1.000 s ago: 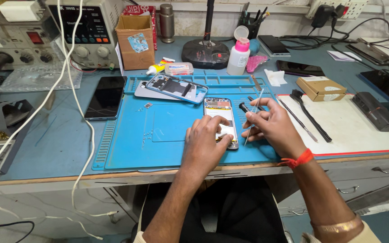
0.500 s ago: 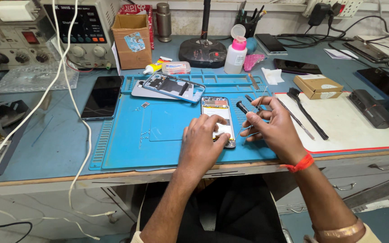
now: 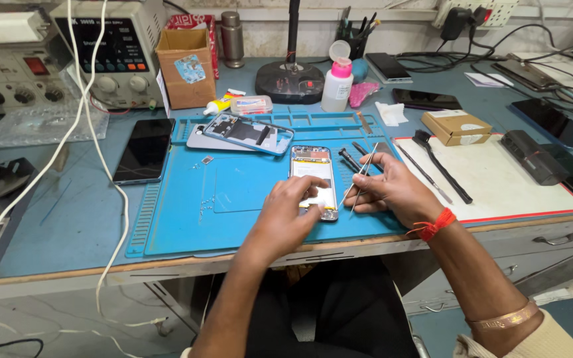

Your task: The person pries open a smartphone on a repair mat using a pry tool, then opens a small cardboard box and removes a new phone part from a plastic bag. They place the part on the phone and continue working on the phone's internals with their hands and small tools.

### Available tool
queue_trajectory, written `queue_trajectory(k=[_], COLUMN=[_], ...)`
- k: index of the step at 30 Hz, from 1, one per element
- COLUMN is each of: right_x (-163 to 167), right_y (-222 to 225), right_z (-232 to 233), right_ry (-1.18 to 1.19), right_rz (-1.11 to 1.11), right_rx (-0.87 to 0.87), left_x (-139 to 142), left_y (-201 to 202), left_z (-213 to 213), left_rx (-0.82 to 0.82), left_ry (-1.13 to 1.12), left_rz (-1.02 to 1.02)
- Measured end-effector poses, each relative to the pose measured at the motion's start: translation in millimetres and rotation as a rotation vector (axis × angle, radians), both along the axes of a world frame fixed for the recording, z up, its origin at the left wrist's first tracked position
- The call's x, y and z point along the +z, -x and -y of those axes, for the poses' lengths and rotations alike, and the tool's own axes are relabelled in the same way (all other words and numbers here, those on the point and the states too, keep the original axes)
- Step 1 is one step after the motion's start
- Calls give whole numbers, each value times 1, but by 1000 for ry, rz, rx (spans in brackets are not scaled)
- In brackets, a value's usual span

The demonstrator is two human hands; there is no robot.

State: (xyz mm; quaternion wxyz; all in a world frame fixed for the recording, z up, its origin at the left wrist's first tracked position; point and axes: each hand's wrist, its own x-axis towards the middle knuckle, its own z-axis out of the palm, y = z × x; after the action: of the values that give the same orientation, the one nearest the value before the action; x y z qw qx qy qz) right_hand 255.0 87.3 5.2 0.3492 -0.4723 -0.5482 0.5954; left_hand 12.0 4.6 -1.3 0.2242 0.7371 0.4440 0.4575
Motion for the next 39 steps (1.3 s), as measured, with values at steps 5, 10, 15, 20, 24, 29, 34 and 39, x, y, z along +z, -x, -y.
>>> queue_trajectory(k=[5, 10, 15, 20, 24, 29, 34, 39], right_x=[0, 3, 6, 7, 4, 1, -2, 5], right_y=[0, 0, 2, 4, 4, 6, 7, 7], right_z=[-1, -3, -5, -2, 10, 18, 24, 12], right_ry=[32, 97, 114, 94, 0, -101, -170, -18], right_rz=[-11, 10, 46, 22, -9, -4, -25, 33], right_rx=[36, 56, 86, 109, 62, 18, 10, 61], left_x=[0, -4, -5, -2, 2, 6, 7, 8], left_y=[12, 10, 13, 13, 11, 11, 11, 11], left_z=[0, -2, -2, 0, 1, 5, 6, 6], left_rx=[-113, -78, -72, -108, -93, -80, -85, -86], left_ry=[63, 36, 52, 84, 92, 114, 143, 136], left_rz=[-22, -62, -74, 22, -11, -7, 38, 35])
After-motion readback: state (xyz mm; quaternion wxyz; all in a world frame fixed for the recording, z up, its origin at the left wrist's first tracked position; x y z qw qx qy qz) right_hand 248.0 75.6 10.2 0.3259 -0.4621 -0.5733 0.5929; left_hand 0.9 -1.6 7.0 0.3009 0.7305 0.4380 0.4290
